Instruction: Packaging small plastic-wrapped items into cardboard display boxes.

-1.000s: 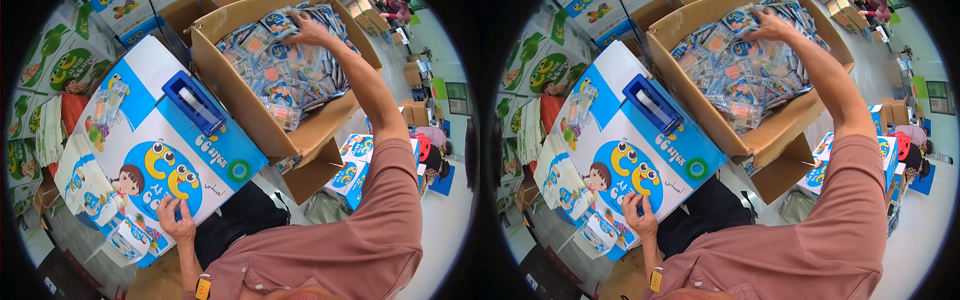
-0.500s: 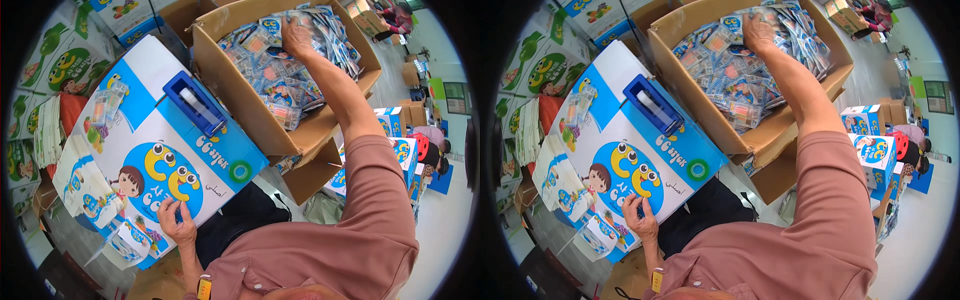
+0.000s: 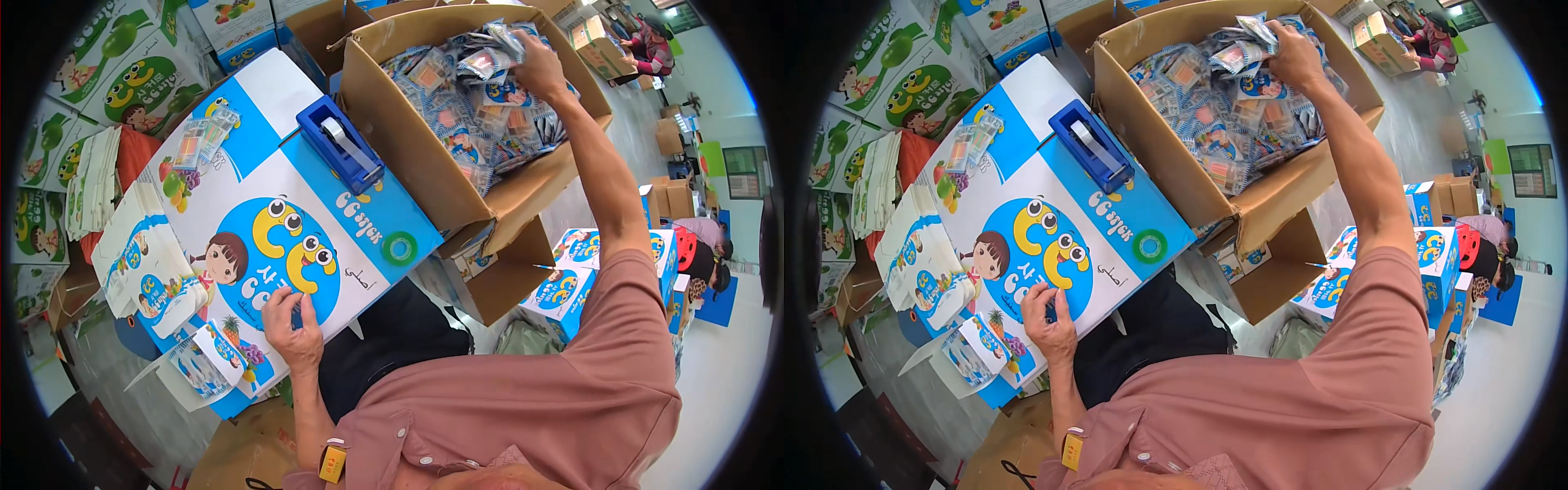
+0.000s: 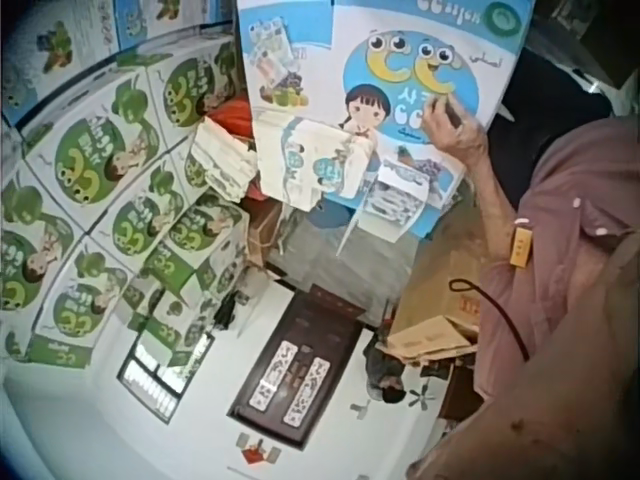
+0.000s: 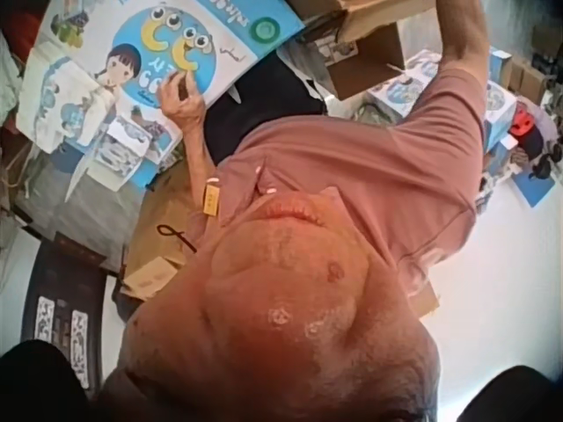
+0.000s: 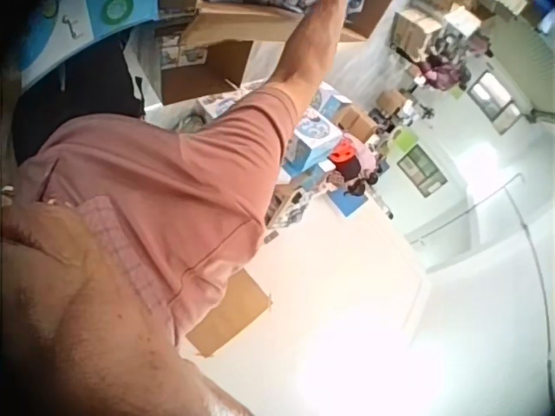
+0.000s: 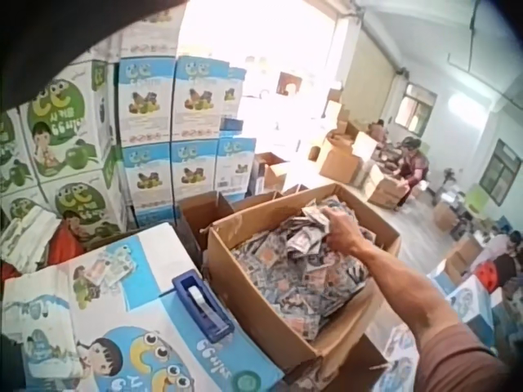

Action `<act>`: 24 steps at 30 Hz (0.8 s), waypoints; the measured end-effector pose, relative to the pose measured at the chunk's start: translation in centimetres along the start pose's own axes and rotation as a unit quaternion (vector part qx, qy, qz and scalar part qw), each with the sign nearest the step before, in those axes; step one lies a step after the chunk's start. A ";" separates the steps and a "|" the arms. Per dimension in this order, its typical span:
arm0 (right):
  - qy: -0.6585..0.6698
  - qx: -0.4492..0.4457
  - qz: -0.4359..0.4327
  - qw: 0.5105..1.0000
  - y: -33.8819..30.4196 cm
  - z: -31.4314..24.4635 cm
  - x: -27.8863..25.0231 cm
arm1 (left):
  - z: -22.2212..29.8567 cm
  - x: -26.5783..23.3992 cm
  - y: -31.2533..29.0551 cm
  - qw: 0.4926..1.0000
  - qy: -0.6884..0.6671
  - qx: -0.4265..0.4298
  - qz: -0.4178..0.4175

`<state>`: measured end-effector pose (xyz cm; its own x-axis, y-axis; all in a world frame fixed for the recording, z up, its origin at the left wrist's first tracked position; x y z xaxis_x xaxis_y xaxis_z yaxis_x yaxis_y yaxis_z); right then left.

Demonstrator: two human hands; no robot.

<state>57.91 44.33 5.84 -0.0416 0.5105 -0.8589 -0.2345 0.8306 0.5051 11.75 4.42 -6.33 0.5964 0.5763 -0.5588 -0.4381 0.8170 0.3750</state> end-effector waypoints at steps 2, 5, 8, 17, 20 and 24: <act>0.032 -0.008 0.037 0.999 -0.1 -0.4 -2.3 | 0.0 0.0 0.0 1.000 -0.005 0.001 -0.001; 0.084 0.006 0.054 0.995 0.4 -1.4 -6.4 | -0.2 -0.2 -0.1 1.000 -0.013 -0.002 0.003; 0.145 0.008 0.092 0.985 1.1 -1.6 -9.8 | -0.1 -0.5 -0.2 1.000 -0.016 0.015 0.010; 0.133 -0.205 0.214 0.946 3.3 -8.3 -16.8 | -0.5 -0.7 -0.4 0.997 -0.036 0.034 0.052; 0.271 -0.215 0.207 0.915 -1.3 -20.5 -18.8 | -2.2 -0.7 -0.9 0.990 -0.113 -0.084 0.011; 0.398 -0.222 0.195 0.869 -3.0 -36.4 -21.7 | -3.2 -2.6 -0.1 0.947 -0.242 -0.148 0.154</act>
<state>24.15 22.68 19.86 -0.8182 0.2715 -0.5067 -0.3969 0.3709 0.8396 8.12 2.72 -7.26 0.6162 0.7872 -0.0258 -0.7679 0.6078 0.2021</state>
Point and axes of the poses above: each hand's wrist, its own y-axis towards the middle knuckle, its own x-axis out of the palm, z = x × y, the point moved 8 cm from there along y, towards the middle knuckle, and after that the axes turned 9 degrees about z, right-handed, at the moved point
